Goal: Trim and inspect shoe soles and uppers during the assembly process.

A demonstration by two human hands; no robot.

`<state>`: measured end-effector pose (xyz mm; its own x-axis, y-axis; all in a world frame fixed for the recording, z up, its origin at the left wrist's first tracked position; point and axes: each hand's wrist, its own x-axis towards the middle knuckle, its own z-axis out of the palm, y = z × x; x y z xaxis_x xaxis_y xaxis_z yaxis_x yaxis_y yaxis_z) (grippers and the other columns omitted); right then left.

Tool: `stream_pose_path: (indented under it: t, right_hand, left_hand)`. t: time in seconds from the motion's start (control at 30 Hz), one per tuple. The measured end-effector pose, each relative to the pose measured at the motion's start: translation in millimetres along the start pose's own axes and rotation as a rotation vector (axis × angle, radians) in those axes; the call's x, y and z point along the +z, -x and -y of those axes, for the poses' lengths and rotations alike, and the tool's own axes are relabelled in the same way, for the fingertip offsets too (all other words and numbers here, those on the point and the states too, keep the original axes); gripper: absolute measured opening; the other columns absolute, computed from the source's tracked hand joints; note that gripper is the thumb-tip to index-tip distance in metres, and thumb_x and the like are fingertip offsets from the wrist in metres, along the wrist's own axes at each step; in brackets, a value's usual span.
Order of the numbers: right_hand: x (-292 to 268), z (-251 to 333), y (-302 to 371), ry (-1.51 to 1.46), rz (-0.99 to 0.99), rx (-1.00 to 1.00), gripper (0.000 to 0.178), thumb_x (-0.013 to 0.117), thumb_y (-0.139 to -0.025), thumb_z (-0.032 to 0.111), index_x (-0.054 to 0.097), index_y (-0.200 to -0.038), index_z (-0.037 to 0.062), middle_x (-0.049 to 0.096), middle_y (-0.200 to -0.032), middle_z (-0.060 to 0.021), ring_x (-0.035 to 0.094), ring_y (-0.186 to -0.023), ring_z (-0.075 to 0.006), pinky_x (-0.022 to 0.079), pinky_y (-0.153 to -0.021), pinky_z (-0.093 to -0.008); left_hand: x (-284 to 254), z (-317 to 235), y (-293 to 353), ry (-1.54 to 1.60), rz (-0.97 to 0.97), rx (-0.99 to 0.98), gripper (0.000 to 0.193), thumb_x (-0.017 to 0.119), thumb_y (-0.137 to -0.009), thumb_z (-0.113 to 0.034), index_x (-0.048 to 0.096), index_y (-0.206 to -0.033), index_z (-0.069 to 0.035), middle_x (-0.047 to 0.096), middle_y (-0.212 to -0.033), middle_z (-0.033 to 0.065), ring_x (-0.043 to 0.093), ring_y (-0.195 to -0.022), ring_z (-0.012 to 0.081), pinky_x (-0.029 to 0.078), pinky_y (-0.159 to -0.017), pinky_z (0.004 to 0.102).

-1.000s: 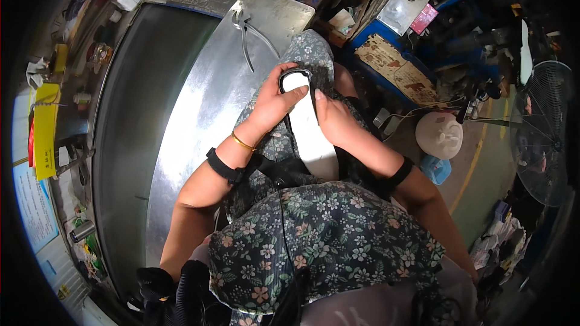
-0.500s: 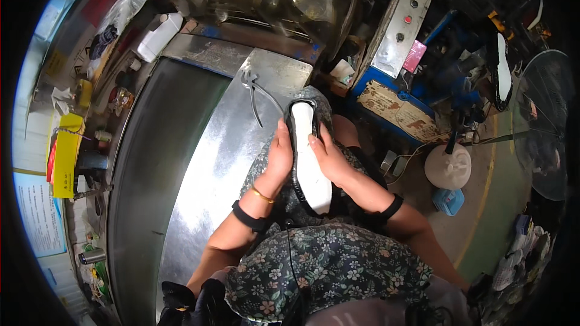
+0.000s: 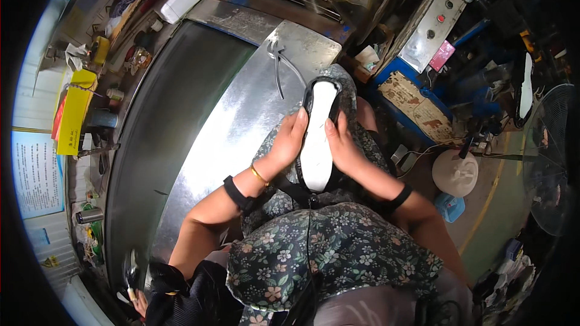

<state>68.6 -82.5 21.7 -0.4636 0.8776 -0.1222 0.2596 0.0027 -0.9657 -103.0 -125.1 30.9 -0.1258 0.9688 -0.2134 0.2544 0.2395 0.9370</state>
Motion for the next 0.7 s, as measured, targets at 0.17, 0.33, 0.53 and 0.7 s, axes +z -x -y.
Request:
stream_pose_path:
  t: [0.17,0.33,0.53,0.7]
  right_hand:
    - [-49.3,20.9,-78.4,-0.381,-0.086,0.547,0.056,0.039,-0.1,0.053,0.06,-0.104,0.0012,0.063,-0.103,-0.0117,0.06,-0.095,-0.0242,0.046,-0.085,-0.0345]
    - [-28.4,28.6,-117.3,0.502,-0.298,-0.114,0.027,0.05,-0.097,0.027,0.062,-0.096,0.0032,0.067,-0.08,-0.0155,0.064,-0.079,-0.0348,0.05,-0.072,-0.0444]
    - [-9.6,22.5,-118.5,0.815,-0.383,-0.514,0.024,0.051,-0.095,0.025,0.063,-0.088,0.0056,0.066,-0.075,-0.0163,0.062,-0.067,-0.0402,0.048,-0.056,-0.0491]
    - [-19.1,-10.6,-139.5,-0.244,-0.05,-0.011,0.042,0.041,-0.103,0.033,0.065,-0.094,-0.0007,0.069,-0.089,-0.0084,0.063,-0.086,-0.0148,0.047,-0.081,-0.0283]
  left_hand:
    - [-20.3,-27.4,-80.6,0.108,-0.099,-0.373,0.094,0.017,-0.094,-0.07,0.068,-0.096,0.009,0.065,-0.098,0.0333,0.062,-0.103,0.0429,0.043,-0.092,0.0458]
    - [-8.7,-54.5,-94.8,-0.49,-0.089,-0.133,0.073,0.026,-0.099,-0.053,0.067,-0.096,0.008,0.063,-0.102,0.0335,0.062,-0.097,0.0459,0.048,-0.085,0.0486]
    - [-16.9,-69.3,-72.4,-0.95,-0.111,0.138,0.053,0.031,-0.1,-0.031,0.068,-0.076,-0.001,0.068,-0.076,0.0219,0.067,-0.074,0.0402,0.053,-0.069,0.0487]
    - [-31.7,-49.6,21.1,-0.335,0.178,0.052,0.086,0.068,-0.089,-0.026,0.016,-0.149,0.003,0.045,-0.14,0.0262,0.049,-0.128,0.0314,0.038,-0.107,0.0384]
